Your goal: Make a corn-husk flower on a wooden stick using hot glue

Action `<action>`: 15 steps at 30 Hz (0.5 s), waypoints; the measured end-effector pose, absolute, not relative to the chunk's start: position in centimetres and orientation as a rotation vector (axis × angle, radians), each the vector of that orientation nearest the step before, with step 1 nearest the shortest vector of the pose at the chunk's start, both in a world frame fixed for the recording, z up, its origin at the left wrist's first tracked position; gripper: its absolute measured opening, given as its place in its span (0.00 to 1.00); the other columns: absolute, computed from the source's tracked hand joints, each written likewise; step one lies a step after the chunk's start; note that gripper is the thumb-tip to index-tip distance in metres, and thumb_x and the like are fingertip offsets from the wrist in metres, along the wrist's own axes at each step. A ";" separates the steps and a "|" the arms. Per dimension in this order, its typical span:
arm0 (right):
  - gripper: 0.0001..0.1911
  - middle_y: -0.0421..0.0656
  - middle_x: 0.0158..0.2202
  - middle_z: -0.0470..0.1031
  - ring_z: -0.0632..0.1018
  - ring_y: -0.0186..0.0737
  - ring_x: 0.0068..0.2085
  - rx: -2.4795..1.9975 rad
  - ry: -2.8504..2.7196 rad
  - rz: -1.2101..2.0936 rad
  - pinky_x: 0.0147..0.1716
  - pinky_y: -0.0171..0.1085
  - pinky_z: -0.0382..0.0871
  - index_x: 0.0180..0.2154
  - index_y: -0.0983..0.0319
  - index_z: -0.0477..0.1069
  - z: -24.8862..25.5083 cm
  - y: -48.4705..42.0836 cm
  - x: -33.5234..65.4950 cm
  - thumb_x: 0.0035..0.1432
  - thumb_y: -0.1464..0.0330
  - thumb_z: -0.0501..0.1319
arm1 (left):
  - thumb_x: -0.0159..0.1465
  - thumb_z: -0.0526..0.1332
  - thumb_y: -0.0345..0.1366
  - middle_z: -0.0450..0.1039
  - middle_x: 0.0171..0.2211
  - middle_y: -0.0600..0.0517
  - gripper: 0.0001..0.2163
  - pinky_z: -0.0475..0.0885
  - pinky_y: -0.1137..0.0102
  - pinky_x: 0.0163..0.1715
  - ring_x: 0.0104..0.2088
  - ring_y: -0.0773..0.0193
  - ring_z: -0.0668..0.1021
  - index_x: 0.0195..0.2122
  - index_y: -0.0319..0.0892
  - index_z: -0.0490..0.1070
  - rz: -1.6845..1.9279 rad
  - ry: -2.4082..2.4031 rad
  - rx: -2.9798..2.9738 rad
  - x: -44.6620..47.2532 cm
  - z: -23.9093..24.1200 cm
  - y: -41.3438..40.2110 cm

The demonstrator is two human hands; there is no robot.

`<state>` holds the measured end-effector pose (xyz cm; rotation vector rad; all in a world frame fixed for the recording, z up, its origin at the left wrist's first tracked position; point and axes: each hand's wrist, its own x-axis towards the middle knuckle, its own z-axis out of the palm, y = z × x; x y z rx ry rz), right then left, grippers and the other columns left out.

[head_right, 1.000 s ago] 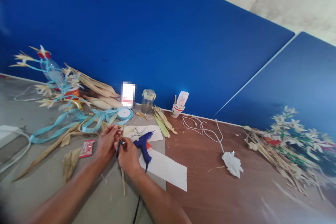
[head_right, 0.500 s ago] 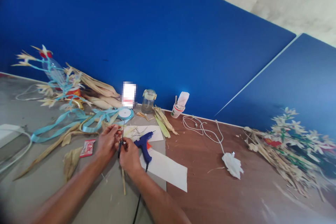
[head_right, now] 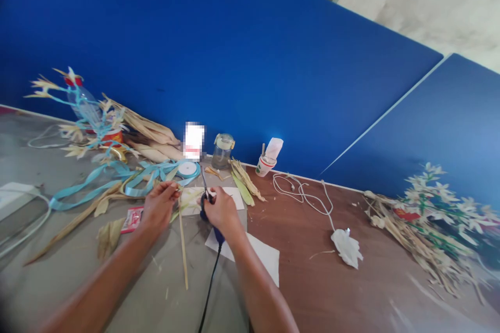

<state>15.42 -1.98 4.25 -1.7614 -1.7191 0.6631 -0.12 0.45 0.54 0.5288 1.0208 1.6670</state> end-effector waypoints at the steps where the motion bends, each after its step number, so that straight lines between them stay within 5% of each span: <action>1: 0.17 0.44 0.29 0.76 0.75 0.43 0.31 -1.815 -1.782 0.585 0.30 0.37 0.63 0.42 0.60 0.73 4.8 -1.4 16.4 0.49 0.62 0.62 | 0.43 0.69 0.37 0.68 0.21 0.57 0.12 0.62 0.77 0.22 0.20 0.74 0.69 0.26 0.39 0.69 1.660 1.053 0.575 -0.2 0.6 0.5; 9: 0.15 0.52 0.44 0.76 0.75 0.51 0.46 -2.149 -2.216 0.280 0.40 0.41 0.66 0.42 0.62 0.74 5.6 3.4 18.8 0.52 0.65 0.58 | 0.47 0.66 0.37 0.69 0.22 0.58 0.15 0.65 0.74 0.24 0.20 0.72 0.70 0.34 0.39 0.67 1.593 1.147 0.861 -0.8 0.9 0.7; 15: 0.15 0.60 0.44 0.75 0.75 0.55 0.46 -2.189 -2.203 0.243 0.41 0.44 0.66 0.41 0.68 0.76 5.0 4.8 18.2 0.55 0.70 0.54 | 0.47 0.66 0.38 0.70 0.23 0.57 0.16 0.66 0.73 0.22 0.19 0.71 0.71 0.35 0.39 0.65 1.566 1.139 0.931 -1.0 0.7 0.9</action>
